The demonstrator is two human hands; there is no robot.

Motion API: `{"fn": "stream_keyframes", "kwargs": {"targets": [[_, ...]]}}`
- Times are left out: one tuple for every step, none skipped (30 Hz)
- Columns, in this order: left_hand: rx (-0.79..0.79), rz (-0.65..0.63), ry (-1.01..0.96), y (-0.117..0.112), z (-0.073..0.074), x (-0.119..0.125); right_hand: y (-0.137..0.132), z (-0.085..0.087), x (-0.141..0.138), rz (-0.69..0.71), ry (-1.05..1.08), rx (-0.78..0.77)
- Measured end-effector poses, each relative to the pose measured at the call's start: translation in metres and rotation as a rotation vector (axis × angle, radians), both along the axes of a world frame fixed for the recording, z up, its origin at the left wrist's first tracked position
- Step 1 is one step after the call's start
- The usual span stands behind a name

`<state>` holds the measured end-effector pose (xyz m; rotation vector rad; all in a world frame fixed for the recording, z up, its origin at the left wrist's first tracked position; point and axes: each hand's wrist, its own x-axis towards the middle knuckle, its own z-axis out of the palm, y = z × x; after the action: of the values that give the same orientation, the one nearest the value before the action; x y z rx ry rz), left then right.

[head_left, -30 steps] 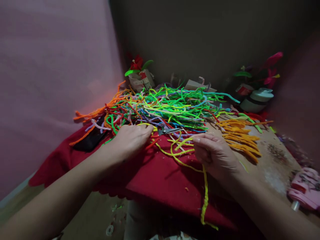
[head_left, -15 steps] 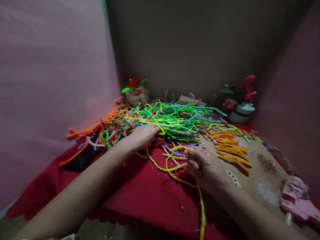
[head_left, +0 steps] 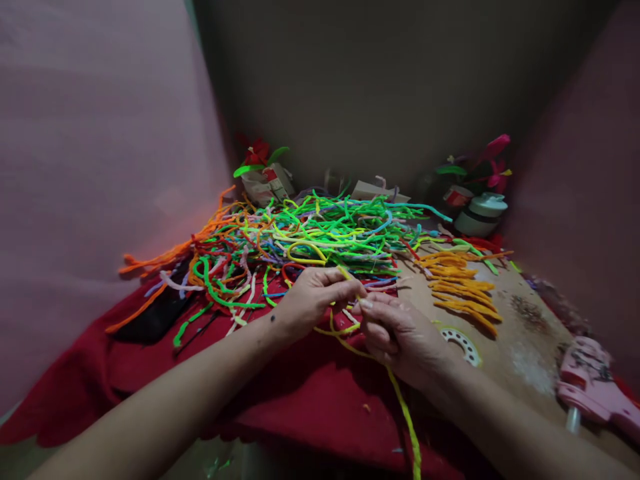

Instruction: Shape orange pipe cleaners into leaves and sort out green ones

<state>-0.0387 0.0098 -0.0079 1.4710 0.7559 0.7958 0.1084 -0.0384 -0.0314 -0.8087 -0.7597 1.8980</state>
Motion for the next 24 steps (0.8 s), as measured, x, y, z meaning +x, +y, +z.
{"fn": "stream_keyframes", "kwargs": {"targets": [[-0.106, 0.0, -0.032, 0.0, -0.002, 0.0, 0.0, 0.001, 0.0, 0.031, -0.015, -0.013], [-0.207, -0.009, -0.062, 0.0, -0.003, 0.001, -0.001, 0.002, 0.0, 0.06, -0.028, -0.022], [-0.286, -0.018, -0.091, 0.001, -0.005, 0.001, -0.001, 0.002, 0.0, 0.085, -0.036, -0.027], [-0.332, -0.015, -0.117, 0.002, -0.007, 0.001, -0.001, 0.003, 0.0, 0.107, -0.039, -0.029], [-0.341, 0.004, -0.143, 0.004, -0.008, 0.0, 0.0, 0.003, 0.001, 0.125, -0.042, -0.029], [-0.326, 0.033, -0.171, 0.006, -0.008, 0.0, 0.0, 0.002, 0.001, 0.134, -0.046, -0.029], [-0.302, 0.063, -0.208, 0.008, -0.008, -0.001, 0.0, 0.002, 0.002, 0.138, -0.054, -0.03], [-0.287, 0.089, -0.255, 0.01, -0.008, -0.003, 0.0, 0.001, 0.002, 0.143, -0.068, -0.033], [-0.291, 0.109, -0.305, 0.012, -0.007, -0.004, 0.0, 0.0, 0.003, 0.152, -0.084, -0.039], [-0.316, 0.118, -0.352, 0.014, -0.005, -0.006, 0.0, -0.001, 0.003, 0.162, -0.099, -0.046], [-0.351, 0.123, -0.393, 0.016, -0.003, -0.008, -0.001, -0.003, 0.002, 0.171, -0.11, -0.053], [-0.384, 0.128, -0.424, 0.019, -0.001, -0.01, -0.001, -0.004, 0.002, 0.18, -0.118, -0.059], [-0.406, 0.134, -0.446, 0.021, 0.001, -0.013, -0.001, -0.005, 0.002, 0.189, -0.125, -0.065], [-0.411, 0.14, -0.461, 0.024, 0.003, -0.016, -0.002, -0.006, 0.002, 0.197, -0.13, -0.069], [-0.402, 0.145, -0.478, 0.027, 0.005, -0.019, -0.003, -0.007, 0.002, 0.203, -0.137, -0.071], [-0.382, 0.151, -0.496, 0.031, 0.007, -0.022, -0.003, -0.007, 0.002, 0.209, -0.146, -0.073], [-0.355, 0.16, -0.517, 0.034, 0.009, -0.026, -0.004, -0.008, 0.002, 0.22, -0.156, -0.076], [-0.324, 0.175, -0.536, 0.037, 0.011, -0.029, -0.004, -0.008, 0.003, 0.227, -0.167, -0.078], [-0.293, 0.198, -0.555, 0.041, 0.012, -0.033, -0.005, -0.008, 0.003, 0.23, -0.177, -0.08], [-0.266, 0.226, -0.571, 0.044, 0.014, -0.037, -0.005, -0.009, 0.004, 0.227, -0.184, -0.078], [-0.25, 0.257, -0.585, 0.046, 0.015, -0.041, -0.005, -0.009, 0.004, 0.222, -0.188, -0.073], [-0.243, 0.289, -0.601, 0.049, 0.016, -0.044, -0.004, -0.009, 0.004, 0.216, -0.191, -0.069], [-0.24, 0.318, -0.618, 0.05, 0.017, -0.047, -0.004, -0.009, 0.004, 0.208, -0.194, -0.066], [-0.24, 0.34, -0.633, 0.052, 0.018, -0.05, -0.003, -0.009, 0.004, 0.2, -0.2, -0.063]]}}
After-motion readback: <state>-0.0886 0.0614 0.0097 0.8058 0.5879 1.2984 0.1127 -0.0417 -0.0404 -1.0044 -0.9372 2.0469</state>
